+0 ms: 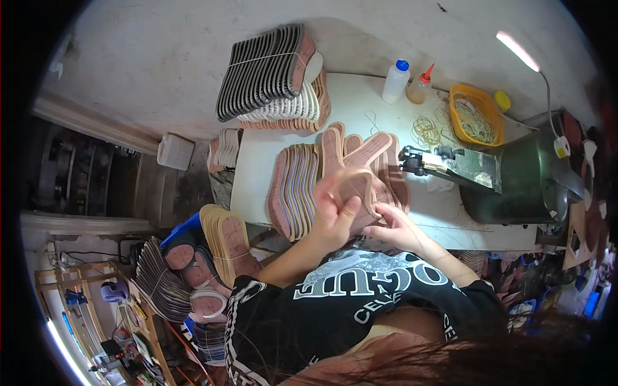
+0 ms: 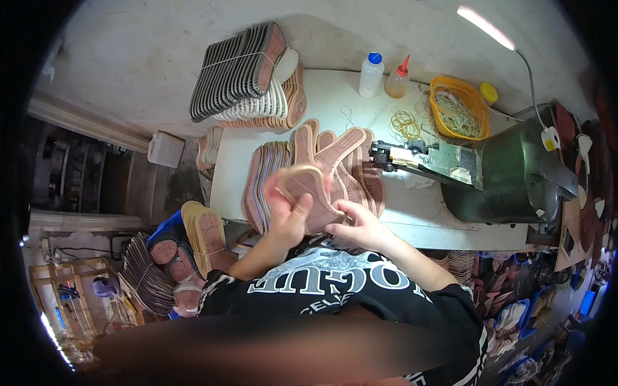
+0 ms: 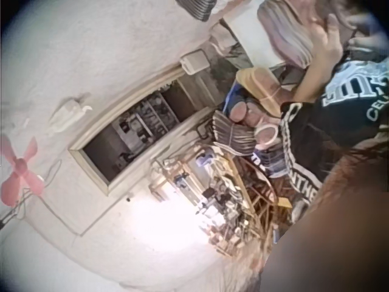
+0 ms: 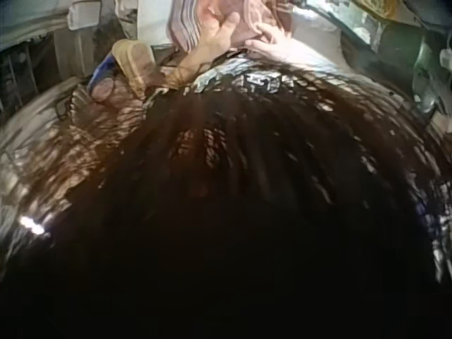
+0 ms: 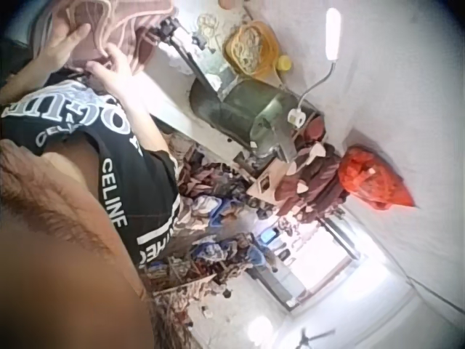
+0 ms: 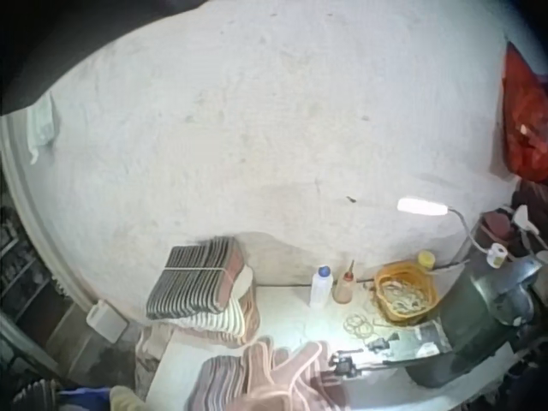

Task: The recorder is stitching and assembling shoe soles using a specialized industrial machine.

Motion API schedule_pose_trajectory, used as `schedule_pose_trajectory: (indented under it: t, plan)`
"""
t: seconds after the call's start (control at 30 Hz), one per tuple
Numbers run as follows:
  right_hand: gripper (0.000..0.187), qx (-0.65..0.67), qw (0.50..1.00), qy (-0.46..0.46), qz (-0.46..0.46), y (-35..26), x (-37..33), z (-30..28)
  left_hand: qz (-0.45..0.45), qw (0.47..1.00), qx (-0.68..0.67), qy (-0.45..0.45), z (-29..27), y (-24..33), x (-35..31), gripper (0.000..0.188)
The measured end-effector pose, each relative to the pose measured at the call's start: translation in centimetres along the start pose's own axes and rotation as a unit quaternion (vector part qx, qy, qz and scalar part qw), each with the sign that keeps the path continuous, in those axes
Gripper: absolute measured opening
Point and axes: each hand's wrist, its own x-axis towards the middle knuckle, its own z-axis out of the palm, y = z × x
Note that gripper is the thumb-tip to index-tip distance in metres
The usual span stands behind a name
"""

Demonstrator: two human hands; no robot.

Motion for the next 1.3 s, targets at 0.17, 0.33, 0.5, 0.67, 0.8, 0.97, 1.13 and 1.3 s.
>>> schedule_pose_trajectory:
  t: [0.17, 0.33, 0.5, 0.67, 0.8, 0.97, 1.13, 1.3]
  plan:
    - [0.056, -0.069, 0.991, 0.103, -0.056, -2.1, 2.2, 0.1, -0.082, 0.956, 0.158, 0.233, -8.3, -3.2, 1.2, 0.059]
    - [0.076, -0.464, 0.872, 0.128, -0.088, -1.3, 2.4, 1.0, -0.456, 0.721, 0.510, 0.112, -17.7, -7.5, -4.7, 0.061]
    - [0.038, -0.341, 0.935, 0.043, -0.082, -0.6, 2.5, 0.2, -0.405, 0.725, 0.533, 0.161, -17.3, -6.7, -6.1, 0.069]
    - [0.031, -0.281, 0.955, 0.024, -0.092, -1.6, 2.1, -0.4, -0.360, 0.750, 0.507, 0.225, -13.1, -0.8, -3.1, 0.074]
    - [0.040, -0.207, 0.977, 0.020, -0.045, -2.6, 1.6, -1.0, -0.257, 0.932, 0.194, 0.166, -9.2, 2.0, 0.2, 0.071]
    - [0.049, -0.330, 0.913, 0.150, -0.186, -3.5, 2.3, -0.1, -0.222, 0.970, -0.017, 0.094, -2.3, 0.0, 3.4, 0.052]
    - [0.025, -0.063, 0.978, 0.153, -0.128, -4.6, 1.1, -3.2, -0.230, 0.965, -0.101, 0.076, 1.5, -2.3, 5.9, 0.035]
    - [0.027, 0.290, 0.951, 0.055, -0.097, -0.9, 0.8, -6.4, -0.287, 0.926, -0.244, 0.021, 4.9, -3.6, 6.1, 0.034]
